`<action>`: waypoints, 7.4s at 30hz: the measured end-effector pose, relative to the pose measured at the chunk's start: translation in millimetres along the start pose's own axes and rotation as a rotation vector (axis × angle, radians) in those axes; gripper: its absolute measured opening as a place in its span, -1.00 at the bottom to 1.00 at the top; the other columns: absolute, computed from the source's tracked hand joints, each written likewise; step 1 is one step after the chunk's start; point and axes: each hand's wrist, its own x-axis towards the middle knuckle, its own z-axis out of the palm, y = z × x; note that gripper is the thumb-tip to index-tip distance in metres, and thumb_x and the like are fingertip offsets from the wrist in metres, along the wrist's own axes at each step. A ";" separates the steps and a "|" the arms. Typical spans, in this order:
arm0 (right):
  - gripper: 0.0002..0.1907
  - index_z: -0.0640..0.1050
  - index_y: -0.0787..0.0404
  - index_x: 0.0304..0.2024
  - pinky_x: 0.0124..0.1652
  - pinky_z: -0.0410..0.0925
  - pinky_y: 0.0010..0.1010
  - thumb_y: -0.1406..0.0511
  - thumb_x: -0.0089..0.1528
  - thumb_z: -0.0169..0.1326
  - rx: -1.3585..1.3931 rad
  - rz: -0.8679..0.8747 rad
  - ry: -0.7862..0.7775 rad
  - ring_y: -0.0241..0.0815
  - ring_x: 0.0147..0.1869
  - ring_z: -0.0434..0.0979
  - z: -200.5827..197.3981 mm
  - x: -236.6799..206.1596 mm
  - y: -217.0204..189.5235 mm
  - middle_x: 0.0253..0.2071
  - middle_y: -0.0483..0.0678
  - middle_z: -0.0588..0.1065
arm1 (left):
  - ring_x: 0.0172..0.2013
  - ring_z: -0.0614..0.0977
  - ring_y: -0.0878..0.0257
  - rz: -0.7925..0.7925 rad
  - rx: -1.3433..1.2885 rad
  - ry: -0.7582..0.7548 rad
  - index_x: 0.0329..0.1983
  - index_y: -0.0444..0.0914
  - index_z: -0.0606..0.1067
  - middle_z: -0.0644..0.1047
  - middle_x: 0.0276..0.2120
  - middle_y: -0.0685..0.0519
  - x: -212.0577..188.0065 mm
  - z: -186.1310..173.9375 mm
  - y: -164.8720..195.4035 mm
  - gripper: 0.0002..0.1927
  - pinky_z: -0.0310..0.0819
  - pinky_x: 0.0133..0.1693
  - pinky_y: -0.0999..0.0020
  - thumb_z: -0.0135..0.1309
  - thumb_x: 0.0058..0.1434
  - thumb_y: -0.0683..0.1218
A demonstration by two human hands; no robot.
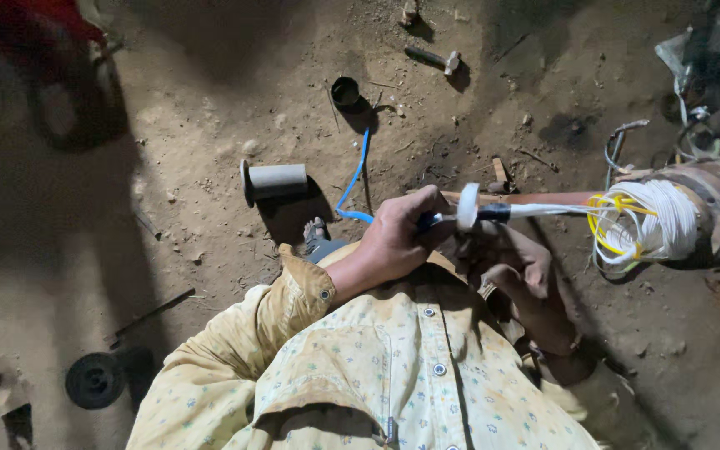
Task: The person sits on the ground and winds white string tightly around a rusty metal pipe, pulling the string taut with both hands. They then use a small blade to trim the string and press white tape around the wound section to secure it.
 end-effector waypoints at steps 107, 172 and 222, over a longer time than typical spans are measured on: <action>-0.62 0.54 0.27 0.06 0.17 0.41 -0.33 0.36 0.20 0.27 -0.655 -0.486 -0.053 -0.11 0.21 0.55 -34.9 59.7 9.8 0.09 0.02 0.54 | -0.33 0.49 0.48 -0.053 -0.142 -0.026 -0.25 -0.35 0.44 0.55 -0.43 0.10 24.4 6.9 -4.0 -0.82 0.45 -0.29 0.45 0.23 0.21 -0.22; -0.55 0.48 0.45 0.11 -0.02 0.33 -0.34 0.16 0.41 0.11 -0.153 0.063 0.319 -0.23 -0.08 0.44 -23.0 -17.4 10.2 -0.12 0.10 0.49 | -0.31 0.58 -0.04 0.315 0.180 0.011 -0.22 -0.28 0.41 0.45 -0.32 -0.06 30.8 7.6 26.8 -0.73 0.47 -0.29 0.21 0.28 0.21 -0.11; -0.33 0.33 0.29 0.34 0.38 0.25 -0.16 0.38 0.20 0.23 -0.540 -0.727 -0.129 0.03 0.50 0.27 -34.5 88.8 -2.6 0.29 0.11 0.40 | -0.56 0.47 0.43 -0.283 -0.025 -0.056 -0.23 -0.22 0.65 0.57 -0.58 0.04 44.0 19.6 30.9 -0.71 0.43 -0.47 0.35 0.17 0.26 0.10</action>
